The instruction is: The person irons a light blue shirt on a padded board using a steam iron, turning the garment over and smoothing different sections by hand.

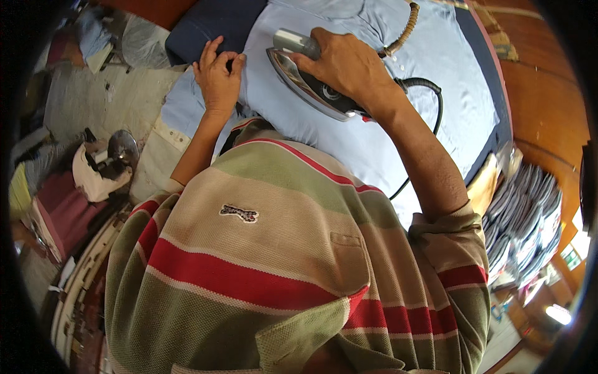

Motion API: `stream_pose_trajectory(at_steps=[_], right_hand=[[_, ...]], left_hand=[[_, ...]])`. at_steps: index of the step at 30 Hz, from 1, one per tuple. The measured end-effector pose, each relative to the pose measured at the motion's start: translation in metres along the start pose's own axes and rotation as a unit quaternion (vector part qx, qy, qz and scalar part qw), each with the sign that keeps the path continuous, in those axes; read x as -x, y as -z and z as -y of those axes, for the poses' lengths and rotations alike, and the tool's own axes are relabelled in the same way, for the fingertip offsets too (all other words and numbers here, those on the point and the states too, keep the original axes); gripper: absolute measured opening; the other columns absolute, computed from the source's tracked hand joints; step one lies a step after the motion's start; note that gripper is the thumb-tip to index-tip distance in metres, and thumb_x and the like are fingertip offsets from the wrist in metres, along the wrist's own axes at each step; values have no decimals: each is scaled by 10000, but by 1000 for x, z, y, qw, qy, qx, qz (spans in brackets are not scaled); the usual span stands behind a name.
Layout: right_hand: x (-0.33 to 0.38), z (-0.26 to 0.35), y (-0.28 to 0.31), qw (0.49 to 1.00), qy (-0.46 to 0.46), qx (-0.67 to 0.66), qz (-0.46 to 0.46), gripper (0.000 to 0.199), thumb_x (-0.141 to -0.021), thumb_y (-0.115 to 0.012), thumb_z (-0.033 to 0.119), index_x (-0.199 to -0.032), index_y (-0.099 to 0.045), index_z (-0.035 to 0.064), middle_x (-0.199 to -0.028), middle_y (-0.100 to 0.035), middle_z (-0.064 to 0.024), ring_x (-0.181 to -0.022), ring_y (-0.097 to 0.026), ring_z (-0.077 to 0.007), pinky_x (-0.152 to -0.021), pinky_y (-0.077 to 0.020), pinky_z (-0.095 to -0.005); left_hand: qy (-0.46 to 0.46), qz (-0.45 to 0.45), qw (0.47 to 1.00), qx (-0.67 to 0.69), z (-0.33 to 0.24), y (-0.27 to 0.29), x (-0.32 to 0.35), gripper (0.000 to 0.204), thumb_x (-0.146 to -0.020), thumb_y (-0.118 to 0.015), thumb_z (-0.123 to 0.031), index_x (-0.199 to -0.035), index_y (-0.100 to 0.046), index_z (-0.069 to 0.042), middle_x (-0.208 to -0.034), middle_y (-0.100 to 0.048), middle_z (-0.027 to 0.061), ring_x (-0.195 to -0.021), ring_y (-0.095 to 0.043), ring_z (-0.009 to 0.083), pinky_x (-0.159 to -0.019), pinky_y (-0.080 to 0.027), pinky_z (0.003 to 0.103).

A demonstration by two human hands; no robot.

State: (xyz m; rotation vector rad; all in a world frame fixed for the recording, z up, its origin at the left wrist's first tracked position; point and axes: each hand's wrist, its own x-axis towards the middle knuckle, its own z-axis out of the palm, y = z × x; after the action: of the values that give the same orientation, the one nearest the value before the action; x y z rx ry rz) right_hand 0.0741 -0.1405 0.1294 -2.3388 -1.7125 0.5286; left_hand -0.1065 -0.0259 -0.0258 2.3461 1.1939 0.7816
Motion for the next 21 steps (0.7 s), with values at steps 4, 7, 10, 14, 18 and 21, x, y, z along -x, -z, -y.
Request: stream_pose_trajectory(at_steps=[4,7,10,14,18,21], right_hand=[[57,-5,0,995,-92,-29,33,461,-792,-579,438,-967,-576,11,-665,-619,-198,-636,-627,-347,-584,-508,-411],[101,-5,-4,988,-137,-43,51,408,-786,-592,419,-956,-572,48,-673,-625,-175,-621,-631,-320,-552,-515,-395],[145,-8,-16,981,-179,-56,42,378,-773,-622,357,-1015,-550,76,-702,-640,-133,-631,-636,-298,-549,-515,-389],[191,-34,-5,956,-282,-82,-20,301,-763,-606,285,-925,-541,40,-669,-616,-162,-653,-618,-338,-604,-503,-418],[232,-73,16,909,-401,-96,-60,369,-725,-621,291,-995,-563,48,-781,-631,-207,-761,-614,-372,-677,-491,-436],[255,-112,13,886,-435,-109,-114,509,-684,-650,316,-1088,-560,20,-845,-637,-212,-789,-631,-333,-709,-480,-403]], left_hand=[[-38,1,999,-37,5,-1,-3,189,-778,-615,-305,-814,-649,-123,-1268,-481,26,-1227,-372,263,-979,-220,549],[-91,-9,995,-40,4,2,-10,128,-756,-608,-238,-789,-649,-122,-1206,-527,53,-1140,-450,274,-920,-313,466],[-145,-12,985,-97,11,7,-21,94,-720,-596,-198,-765,-649,-134,-1148,-571,67,-1054,-517,273,-847,-389,409],[-46,39,982,-177,-3,7,-56,341,-813,-529,-449,-1039,-627,-213,-1215,-521,-10,-1078,-495,248,-901,-340,461],[-3,113,979,-172,-12,-13,-101,404,-814,-501,-512,-1062,-613,-213,-1220,-512,24,-1085,-499,251,-895,-346,471],[29,218,971,-91,7,-22,-132,342,-844,-487,-441,-1050,-610,-197,-1168,-525,70,-1065,-514,259,-868,-389,440]])
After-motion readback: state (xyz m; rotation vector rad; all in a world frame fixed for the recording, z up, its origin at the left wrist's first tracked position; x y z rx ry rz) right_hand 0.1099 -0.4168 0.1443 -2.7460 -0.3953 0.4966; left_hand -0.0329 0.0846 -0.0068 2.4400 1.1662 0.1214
